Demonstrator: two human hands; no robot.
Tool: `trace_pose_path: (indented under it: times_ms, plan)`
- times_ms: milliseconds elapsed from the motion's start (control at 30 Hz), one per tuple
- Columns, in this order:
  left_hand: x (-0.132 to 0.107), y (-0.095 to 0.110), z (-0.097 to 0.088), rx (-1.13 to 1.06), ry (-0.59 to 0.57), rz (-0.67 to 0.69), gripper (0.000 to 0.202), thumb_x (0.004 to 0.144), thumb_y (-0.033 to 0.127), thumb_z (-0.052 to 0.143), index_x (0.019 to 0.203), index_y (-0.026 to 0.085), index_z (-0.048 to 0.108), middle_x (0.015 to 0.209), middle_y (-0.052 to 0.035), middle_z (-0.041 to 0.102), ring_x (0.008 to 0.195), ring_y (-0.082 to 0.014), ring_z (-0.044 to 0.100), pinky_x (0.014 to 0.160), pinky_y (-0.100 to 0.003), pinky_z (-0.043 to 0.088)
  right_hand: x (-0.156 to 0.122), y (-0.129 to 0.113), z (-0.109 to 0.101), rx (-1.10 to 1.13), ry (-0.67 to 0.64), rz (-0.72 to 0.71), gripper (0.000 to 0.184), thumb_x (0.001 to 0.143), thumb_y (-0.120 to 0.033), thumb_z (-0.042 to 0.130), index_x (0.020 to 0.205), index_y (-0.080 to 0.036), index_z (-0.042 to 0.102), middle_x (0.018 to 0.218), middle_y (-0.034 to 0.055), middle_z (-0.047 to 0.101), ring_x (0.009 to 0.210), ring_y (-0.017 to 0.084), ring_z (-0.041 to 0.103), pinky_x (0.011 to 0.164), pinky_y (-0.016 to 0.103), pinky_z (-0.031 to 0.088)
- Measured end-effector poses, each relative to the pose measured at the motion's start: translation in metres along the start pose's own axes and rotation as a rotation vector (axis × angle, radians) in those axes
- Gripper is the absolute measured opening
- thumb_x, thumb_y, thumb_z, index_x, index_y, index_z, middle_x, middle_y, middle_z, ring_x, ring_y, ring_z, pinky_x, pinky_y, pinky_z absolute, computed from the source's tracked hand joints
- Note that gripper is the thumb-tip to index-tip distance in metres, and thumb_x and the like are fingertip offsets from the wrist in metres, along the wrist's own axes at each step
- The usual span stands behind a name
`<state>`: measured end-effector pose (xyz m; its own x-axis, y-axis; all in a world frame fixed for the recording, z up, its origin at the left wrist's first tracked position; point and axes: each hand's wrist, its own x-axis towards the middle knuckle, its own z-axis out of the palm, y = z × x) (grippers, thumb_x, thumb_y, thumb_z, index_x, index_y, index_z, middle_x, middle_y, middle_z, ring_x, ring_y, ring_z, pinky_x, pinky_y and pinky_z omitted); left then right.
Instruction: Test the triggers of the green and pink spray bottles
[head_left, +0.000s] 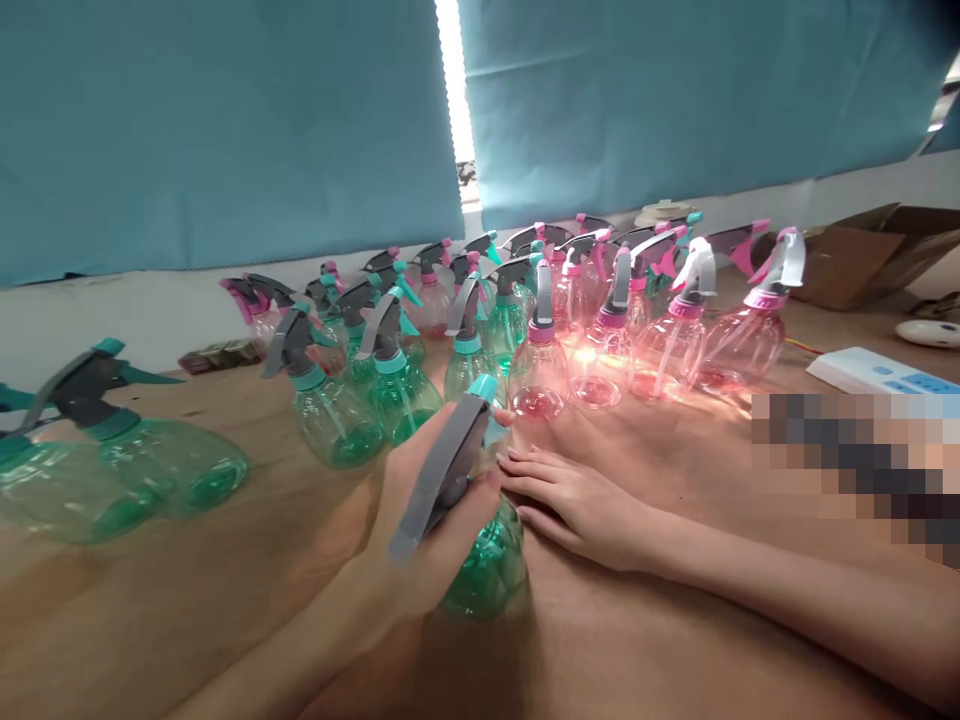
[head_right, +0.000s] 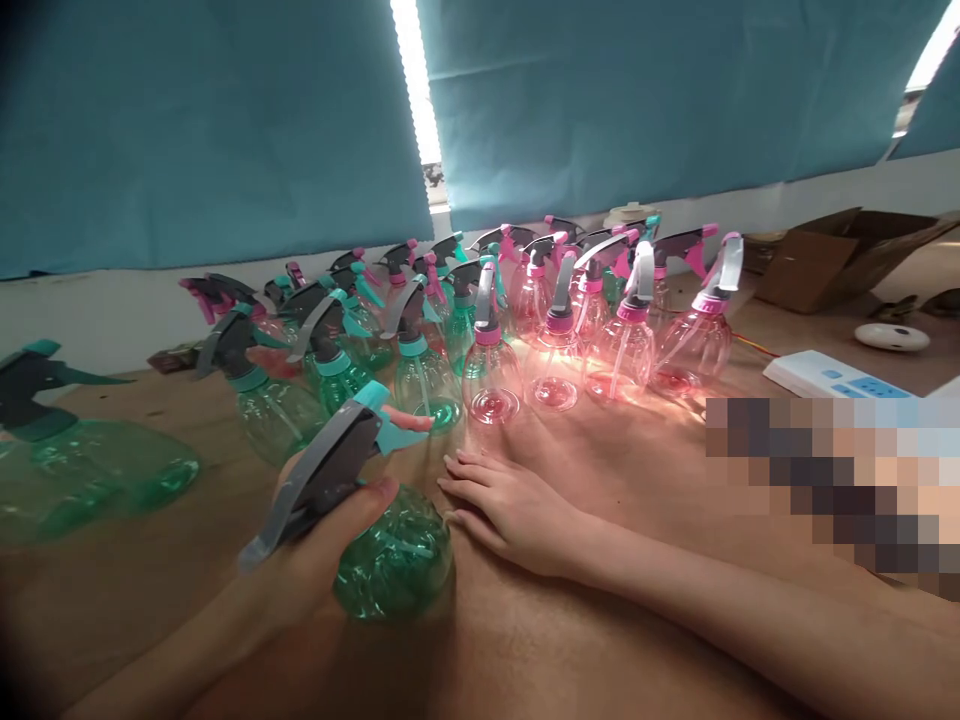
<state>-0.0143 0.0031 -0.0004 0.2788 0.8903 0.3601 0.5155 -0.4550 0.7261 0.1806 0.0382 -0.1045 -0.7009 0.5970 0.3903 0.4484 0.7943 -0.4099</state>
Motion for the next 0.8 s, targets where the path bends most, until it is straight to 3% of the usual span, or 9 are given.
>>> trace_pose_path:
  times_ms: [133, 267, 533, 667, 800]
  plan:
    - [-0.0008, -0.0008, 0.0005, -0.026, -0.024, -0.007, 0.024, 0.081, 0.029, 0.053, 0.104, 0.028, 0.060, 0.068, 0.0025, 0.057, 0.062, -0.0191, 0.056, 0.057, -0.030, 0.045, 0.0001, -0.0001, 0.0003, -0.003, -0.018, 0.006, 0.041, 0.099, -0.034, 0.042, 0.130, -0.012, 0.059, 0.138, 0.0152, 0.057, 0.131, 0.027, 0.050, 0.109, 0.047, 0.042]
    - [-0.0024, 0.0033, 0.0036, -0.075, 0.055, -0.035, 0.014, 0.081, 0.027, 0.052, 0.091, 0.026, 0.061, 0.078, 0.0007, 0.063, 0.074, -0.0204, 0.061, 0.065, -0.031, 0.048, 0.0003, -0.0011, -0.0006, 0.005, -0.022, 0.007, 0.041, 0.099, -0.033, 0.043, 0.132, -0.014, 0.058, 0.135, 0.0133, 0.060, 0.132, 0.026, 0.049, 0.110, 0.045, 0.041]
    - [0.0009, 0.0015, -0.0003, -0.038, 0.031, 0.002, 0.007, 0.079, 0.028, 0.051, 0.079, 0.024, 0.057, 0.071, 0.0006, 0.058, 0.057, -0.0159, 0.050, 0.053, -0.029, 0.041, -0.0013, -0.0002, -0.0016, -0.034, -0.012, 0.043, 0.041, 0.098, -0.034, 0.046, 0.135, -0.020, 0.055, 0.136, 0.0099, 0.060, 0.131, 0.028, 0.049, 0.109, 0.049, 0.042]
    - [0.0006, -0.0031, 0.0005, -0.034, 0.021, 0.019, 0.017, 0.083, 0.029, 0.052, 0.098, 0.026, 0.061, 0.075, 0.0017, 0.059, 0.056, -0.0147, 0.049, 0.052, -0.028, 0.041, -0.0019, 0.0009, -0.0019, -0.045, -0.020, 0.062, 0.043, 0.098, -0.035, 0.046, 0.136, -0.019, 0.054, 0.135, 0.0105, 0.060, 0.130, 0.027, 0.050, 0.110, 0.049, 0.041]
    - [0.0006, -0.0026, 0.0047, -0.029, 0.065, 0.012, 0.028, 0.084, 0.029, 0.052, 0.111, 0.026, 0.059, 0.074, 0.0019, 0.056, 0.061, -0.0164, 0.054, 0.062, -0.029, 0.048, -0.0024, 0.0021, -0.0010, -0.041, -0.014, 0.063, 0.043, 0.098, -0.036, 0.046, 0.136, -0.019, 0.054, 0.136, 0.0115, 0.060, 0.130, 0.028, 0.050, 0.109, 0.051, 0.041]
